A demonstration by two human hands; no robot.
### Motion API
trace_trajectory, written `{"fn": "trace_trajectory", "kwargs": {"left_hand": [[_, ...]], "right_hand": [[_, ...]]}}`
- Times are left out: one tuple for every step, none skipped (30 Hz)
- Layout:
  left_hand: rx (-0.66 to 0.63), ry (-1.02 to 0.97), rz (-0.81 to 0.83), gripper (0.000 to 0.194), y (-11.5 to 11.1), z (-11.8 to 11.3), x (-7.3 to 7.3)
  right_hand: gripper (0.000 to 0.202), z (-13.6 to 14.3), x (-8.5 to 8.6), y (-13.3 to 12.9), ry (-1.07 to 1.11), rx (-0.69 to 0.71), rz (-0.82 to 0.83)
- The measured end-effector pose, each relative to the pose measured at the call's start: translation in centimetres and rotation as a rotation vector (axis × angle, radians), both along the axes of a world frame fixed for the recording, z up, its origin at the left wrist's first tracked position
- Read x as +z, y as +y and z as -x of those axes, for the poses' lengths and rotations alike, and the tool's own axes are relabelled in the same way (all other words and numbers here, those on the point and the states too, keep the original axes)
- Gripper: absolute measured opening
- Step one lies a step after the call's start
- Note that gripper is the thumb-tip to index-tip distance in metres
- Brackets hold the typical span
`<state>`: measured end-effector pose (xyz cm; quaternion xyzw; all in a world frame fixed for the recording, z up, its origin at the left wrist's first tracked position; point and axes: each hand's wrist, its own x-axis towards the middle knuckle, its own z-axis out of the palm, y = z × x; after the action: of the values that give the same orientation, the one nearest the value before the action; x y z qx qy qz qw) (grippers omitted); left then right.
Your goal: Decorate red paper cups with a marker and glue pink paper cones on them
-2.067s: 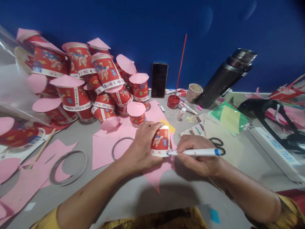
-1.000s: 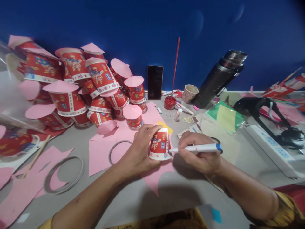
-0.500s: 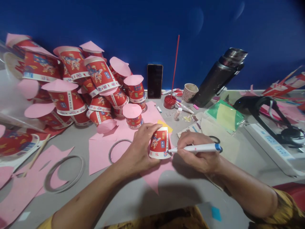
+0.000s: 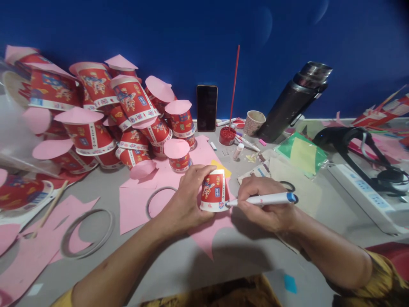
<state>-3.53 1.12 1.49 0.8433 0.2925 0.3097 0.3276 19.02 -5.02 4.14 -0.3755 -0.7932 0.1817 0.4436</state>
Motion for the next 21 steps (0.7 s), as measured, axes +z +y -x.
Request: {"fn": "trace_trajectory", "kwargs": {"left_hand": [[-0.004,-0.002,0.004,0.072,0.00,0.00,0.05],[-0.006,-0.002,0.008,0.072,-0.01,-0.01,0.08],[-0.007,-0.002,0.011,0.072,-0.01,-0.01,0.10],[-0.010,-0.001,0.013,0.072,-0.02,0.00,0.10],[-0.013,-0.002,0.014,0.072,-0.04,0.01,0.10],[-0.015,-0.001,0.015,0.072,-0.05,0.03,0.09],[-0.015,-0.001,0.016,0.072,-0.07,0.04,0.08],[-0.014,0.001,0.017,0.072,-0.08,0.05,0.07],[-0.010,0.003,0.018,0.073,-0.09,0.06,0.08],[-0.007,0.005,0.019,0.073,-0.10,0.06,0.09],[-0.004,0.007,0.021,0.073,-0.11,0.06,0.10],[-0.004,0.007,0.022,0.074,-0.12,0.05,0.11],[-0.004,0.004,0.020,0.073,-0.12,0.04,0.11],[-0.006,0.001,0.017,0.073,-0.12,0.04,0.10],[-0.007,-0.001,0.013,0.072,-0.12,0.04,0.07],[-0.008,-0.001,0.009,0.071,-0.12,0.04,0.04],[-0.008,-0.002,0.003,0.071,-0.11,0.04,0.00],[-0.009,-0.001,0.000,0.071,-0.10,0.04,-0.04],[-0.009,0.001,-0.003,0.072,-0.08,0.04,-0.07],[-0.010,0.004,-0.004,0.072,-0.07,0.04,-0.08],[-0.010,0.008,-0.003,0.073,-0.06,0.04,-0.07]], "right_hand": [[0.012,0.03,0.01,-0.01,0.002,0.002,-0.001],[0.012,0.05,0.01,-0.02,0.002,0.003,0.001],[0.012,0.07,0.01,-0.03,-0.001,0.003,0.005],[0.012,0.07,0.00,-0.04,-0.008,0.003,0.009],[0.012,0.07,-0.01,-0.04,-0.016,0.003,0.012],[0.012,0.04,-0.02,-0.04,-0.023,0.007,0.012],[0.012,0.01,-0.02,-0.04,-0.029,0.013,0.014],[0.012,-0.03,-0.02,-0.04,-0.033,0.018,0.018],[0.012,-0.07,-0.02,-0.04,-0.034,0.019,0.022],[0.012,-0.11,0.00,-0.04,-0.033,0.017,0.027],[0.013,-0.13,0.01,-0.04,-0.030,0.015,0.031],[0.013,-0.13,0.03,-0.05,-0.026,0.015,0.030],[0.012,-0.12,0.06,-0.06,-0.022,0.017,0.028],[0.012,-0.10,0.08,-0.08,-0.018,0.023,0.027],[0.011,-0.07,0.10,-0.10,-0.016,0.031,0.027],[0.011,-0.04,0.12,-0.12,-0.018,0.038,0.030],[0.011,-0.02,0.14,-0.14,-0.022,0.039,0.032],[0.011,-0.01,0.14,-0.17,-0.028,0.036,0.033],[0.011,-0.01,0.14,-0.19,-0.034,0.033,0.035],[0.012,-0.03,0.12,-0.20,-0.037,0.030,0.037],[0.012,-0.05,0.09,-0.21,-0.038,0.024,0.041]]}}
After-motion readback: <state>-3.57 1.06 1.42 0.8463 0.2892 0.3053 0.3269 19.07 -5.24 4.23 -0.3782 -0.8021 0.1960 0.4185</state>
